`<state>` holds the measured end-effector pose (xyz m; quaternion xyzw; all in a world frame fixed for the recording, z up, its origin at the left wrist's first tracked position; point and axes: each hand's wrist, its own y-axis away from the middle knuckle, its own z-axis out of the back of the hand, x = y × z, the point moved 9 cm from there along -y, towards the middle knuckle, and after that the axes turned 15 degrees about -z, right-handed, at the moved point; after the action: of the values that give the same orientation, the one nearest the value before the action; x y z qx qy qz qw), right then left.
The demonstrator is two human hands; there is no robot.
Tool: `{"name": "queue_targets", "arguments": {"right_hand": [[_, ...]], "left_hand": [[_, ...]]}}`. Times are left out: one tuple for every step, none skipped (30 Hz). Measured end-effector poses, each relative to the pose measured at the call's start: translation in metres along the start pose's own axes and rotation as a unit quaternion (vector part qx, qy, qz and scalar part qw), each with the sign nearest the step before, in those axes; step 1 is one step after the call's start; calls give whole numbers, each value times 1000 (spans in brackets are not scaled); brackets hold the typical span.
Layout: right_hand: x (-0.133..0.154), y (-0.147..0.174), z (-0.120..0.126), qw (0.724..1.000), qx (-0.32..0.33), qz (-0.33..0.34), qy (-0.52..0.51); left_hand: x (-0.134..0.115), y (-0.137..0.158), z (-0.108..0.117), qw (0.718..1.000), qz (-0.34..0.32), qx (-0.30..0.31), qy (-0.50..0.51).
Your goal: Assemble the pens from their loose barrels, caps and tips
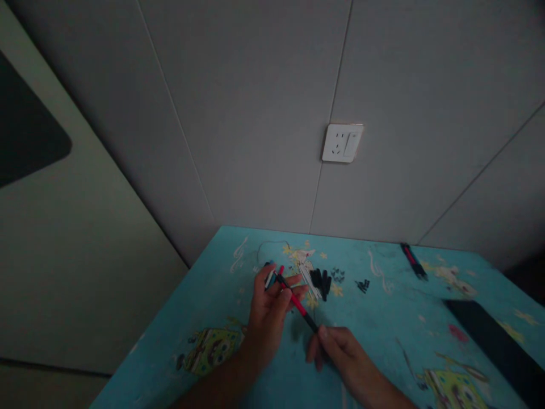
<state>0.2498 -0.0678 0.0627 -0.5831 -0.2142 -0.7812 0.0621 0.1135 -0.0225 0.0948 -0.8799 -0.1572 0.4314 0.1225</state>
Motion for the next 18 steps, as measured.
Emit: {"name": "queue_targets", "arguments": {"right_hand": [[0,0,-2,1000,8,-5,-17],[2,0,-1,1000,-1,-1,-28],[5,1,3,999,-24,10,-30],[8,3,8,998,-57,25,-24],[12,6,13,995,-93,39,-11],[14,8,18,991,-123,48,6],[15,10,21,988,-145,50,23],[15,11,23,986,-160,46,34],[14,12,24,985,-166,40,38],[13,12,24,985,-166,33,35],[12,11,22,987,-157,28,26],[10,11,19,990,-139,24,12],[9,10,15,993,-118,22,-6],[7,9,11,995,-97,20,-29],[5,9,8,995,-76,16,-57],[3,8,3,995,-44,7,-92],[0,8,-6,991,7,-6,-130],[-3,7,-16,983,71,-22,-170]], "left_hand": [[-1,-1,1,1000,-3,0,0],[-2,-1,1,1000,-4,0,-1],[-3,-2,1,1000,-5,1,-2],[-3,-2,2,1000,-4,1,-4],[-2,-3,2,1000,-3,-1,-6],[-2,-3,2,1000,-1,-2,-7],[-1,-3,3,1000,3,-1,-8],[1,-3,3,1000,5,0,-9],[1,-3,2,1000,5,3,-8],[2,-3,2,1000,5,7,-6],[2,-3,2,1000,5,11,-4],[2,-3,2,1000,5,17,0],[2,-3,1,1000,6,23,3],[1,-3,1,1000,7,28,6],[1,-3,2,999,9,31,8],[0,-3,2,999,11,33,13],[0,-2,2,999,16,35,19],[0,-1,2,999,23,36,26]]}}
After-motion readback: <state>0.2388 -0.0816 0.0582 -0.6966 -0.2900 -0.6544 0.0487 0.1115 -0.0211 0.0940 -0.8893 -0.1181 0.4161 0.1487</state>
